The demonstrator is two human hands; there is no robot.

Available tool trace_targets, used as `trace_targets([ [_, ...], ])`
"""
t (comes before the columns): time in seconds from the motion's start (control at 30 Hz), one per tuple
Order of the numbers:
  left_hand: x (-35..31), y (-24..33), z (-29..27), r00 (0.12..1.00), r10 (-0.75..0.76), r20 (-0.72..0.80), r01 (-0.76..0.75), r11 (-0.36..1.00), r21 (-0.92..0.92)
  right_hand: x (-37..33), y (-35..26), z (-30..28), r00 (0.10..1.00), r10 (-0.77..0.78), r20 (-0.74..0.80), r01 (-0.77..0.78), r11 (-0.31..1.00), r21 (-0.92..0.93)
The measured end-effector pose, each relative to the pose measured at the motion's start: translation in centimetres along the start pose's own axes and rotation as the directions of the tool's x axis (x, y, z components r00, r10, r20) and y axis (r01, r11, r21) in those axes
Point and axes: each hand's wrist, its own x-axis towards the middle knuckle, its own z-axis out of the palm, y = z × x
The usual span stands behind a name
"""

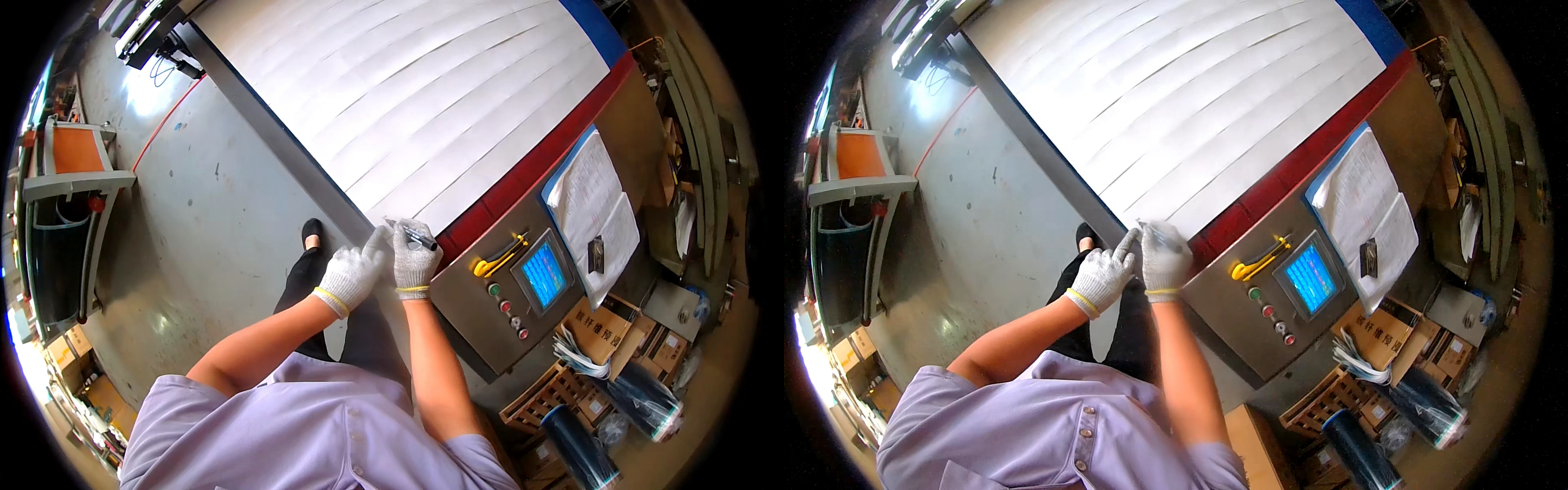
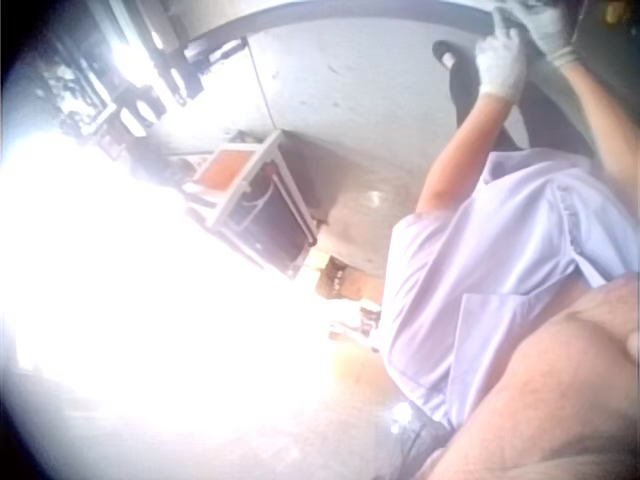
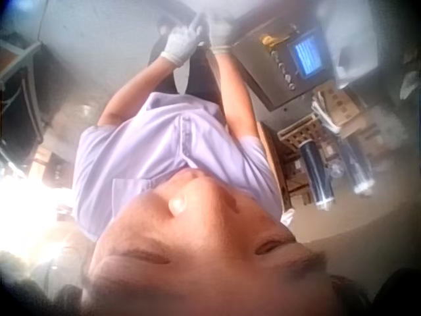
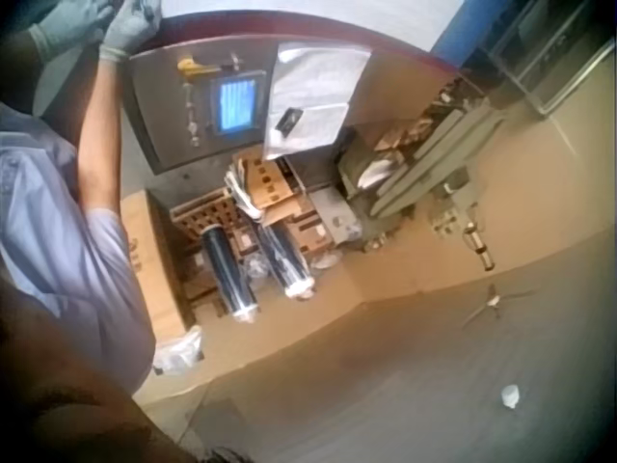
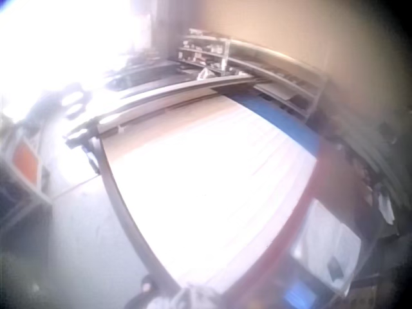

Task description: The person operates a large sheet cutting machine in a workshop. They press buttons on the control panel, adjust the cutting bar, and move a large white sheet on the machine bed. The person also handles a long metal bar and a roll of blue material, placing them on the machine bed.

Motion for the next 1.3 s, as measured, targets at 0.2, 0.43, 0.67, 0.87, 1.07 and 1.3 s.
trace_targets([
  [0.2,0.6,-3.4,-1.6,0.988,-0.134,-0.071,0.129,0.989,-0.073,2.1,-2.8,3.2,1.000,0.020,-0.018,-0.013,0.947,0.321],
  [0.43,2.1,-7.6,-2.9,0.975,-0.209,-0.075,0.213,0.975,0.060,4.3,-4.7,9.2,0.984,-0.149,0.096,0.134,0.981,0.140],
  [0.67,1.8,-8.3,-3.7,0.981,-0.192,-0.030,0.189,0.978,-0.082,4.3,-5.1,9.3,0.992,-0.105,0.071,0.102,0.994,0.049],
  [0.87,1.7,-10.5,-4.6,0.988,-0.140,-0.069,0.134,0.988,-0.081,5.0,-3.3,10.3,0.996,-0.085,0.040,0.085,0.996,0.016],
  [1.07,3.9,-16.0,-6.1,0.937,-0.268,-0.224,0.272,0.962,-0.013,8.6,-10.1,16.5,0.985,-0.096,0.145,0.053,0.961,0.273],
  [1.3,4.2,-17.9,-7.5,0.966,-0.231,-0.119,0.232,0.973,-0.010,9.5,-10.1,19.6,0.993,-0.005,0.115,-0.014,0.986,0.165],
])
